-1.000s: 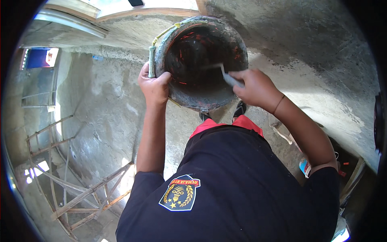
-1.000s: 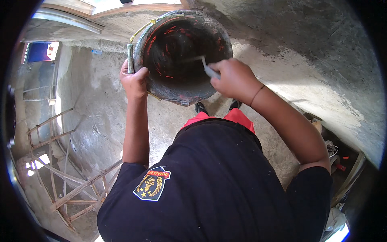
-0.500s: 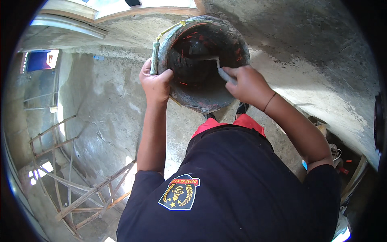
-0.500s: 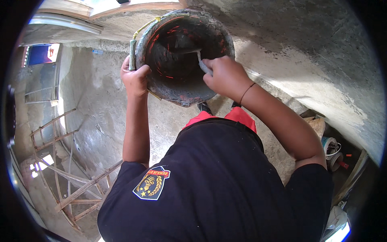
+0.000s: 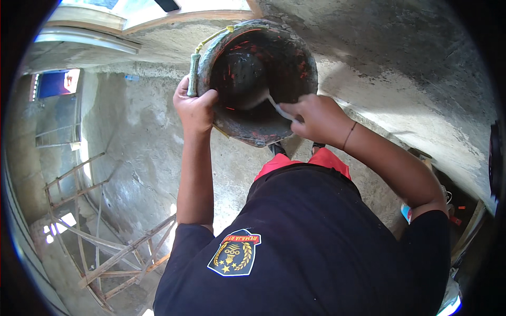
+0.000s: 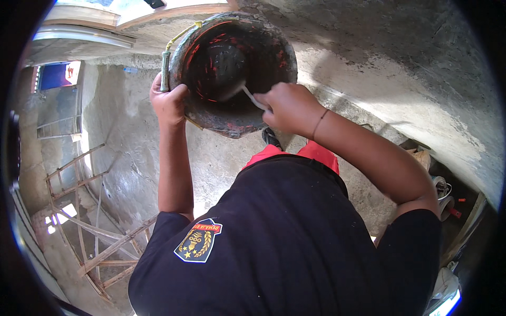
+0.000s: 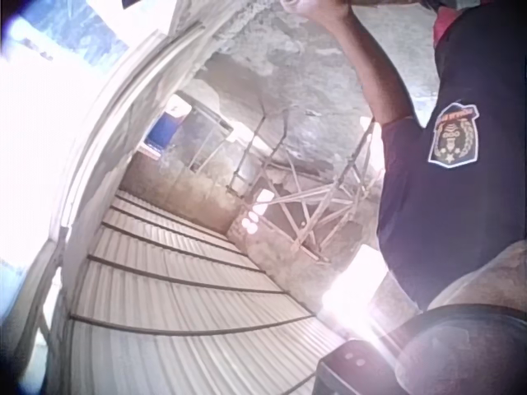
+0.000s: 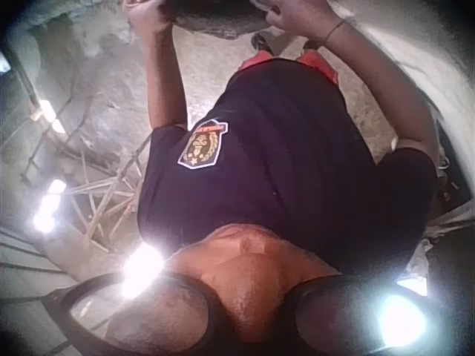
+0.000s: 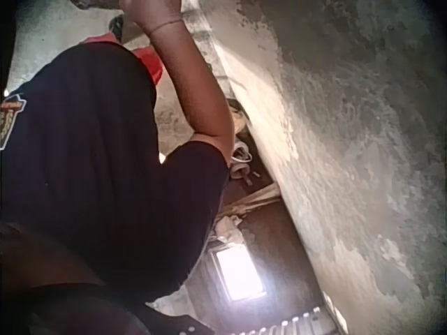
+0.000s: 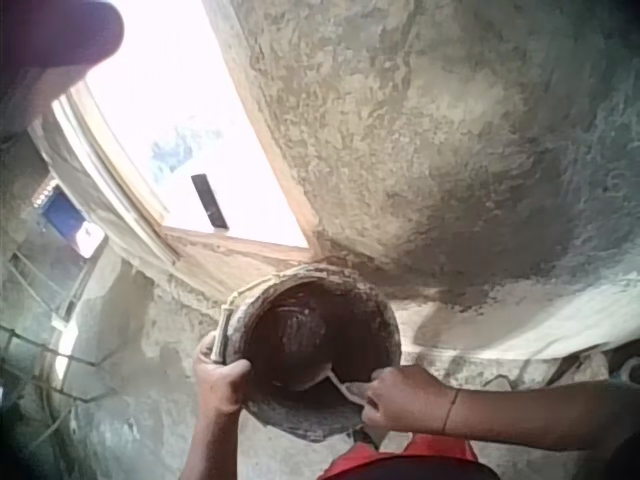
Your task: The person scoops mortar from a bucket with a trowel and applies it onto the wall, smoothing it over the surface.
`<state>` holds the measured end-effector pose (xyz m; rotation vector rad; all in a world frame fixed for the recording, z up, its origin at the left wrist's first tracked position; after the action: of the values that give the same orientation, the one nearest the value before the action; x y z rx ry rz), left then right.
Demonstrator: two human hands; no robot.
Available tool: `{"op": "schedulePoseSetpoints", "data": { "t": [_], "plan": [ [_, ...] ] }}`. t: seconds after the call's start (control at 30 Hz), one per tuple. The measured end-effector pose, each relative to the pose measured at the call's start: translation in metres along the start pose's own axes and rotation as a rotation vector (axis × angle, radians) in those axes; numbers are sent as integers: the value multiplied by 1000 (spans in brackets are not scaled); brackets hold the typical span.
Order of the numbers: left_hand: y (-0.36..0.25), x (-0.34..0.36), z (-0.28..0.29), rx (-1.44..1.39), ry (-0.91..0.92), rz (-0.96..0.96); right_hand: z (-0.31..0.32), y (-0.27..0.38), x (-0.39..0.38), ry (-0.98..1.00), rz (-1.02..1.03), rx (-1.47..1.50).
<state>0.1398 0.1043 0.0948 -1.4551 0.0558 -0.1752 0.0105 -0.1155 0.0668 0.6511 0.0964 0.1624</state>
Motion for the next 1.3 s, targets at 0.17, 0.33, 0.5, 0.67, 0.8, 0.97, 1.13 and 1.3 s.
{"op": "schedulePoseSetpoints", "data": {
  "t": [0.17,0.33,0.5,0.67,0.8,0.97,1.13,1.3],
  "plan": [
    [3,-4,7,-1,24,1,19,-9,-6,158,19,-202],
    [-10,-6,-7,-35,35,13,32,24,13,-54,171,-136],
    [-2,-1,6,-7,24,1,9,-13,-1,167,108,-189],
    [-7,-4,3,-43,10,16,43,-12,1,11,70,-168],
    [-16,-4,-8,-28,21,-8,33,3,17,-44,94,-130],
    [0,-1,8,-63,-37,65,15,-11,-8,116,-13,-142],
    [0,-4,-2,-67,9,71,44,8,9,-24,22,-89],
    [-2,-1,1,-128,0,58,21,-6,-5,65,6,-83]
  ]
}}
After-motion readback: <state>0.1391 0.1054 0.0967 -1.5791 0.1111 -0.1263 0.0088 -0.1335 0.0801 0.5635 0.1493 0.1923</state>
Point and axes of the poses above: each hand's wrist, its own x-axis towards the middle knuckle, its own z-axis out of the back of the hand, y = z × x, the point moved 5 cm from there along x, towards the middle knuckle, and after that the axes turned 2 degrees about x, right-handed, at the moved point
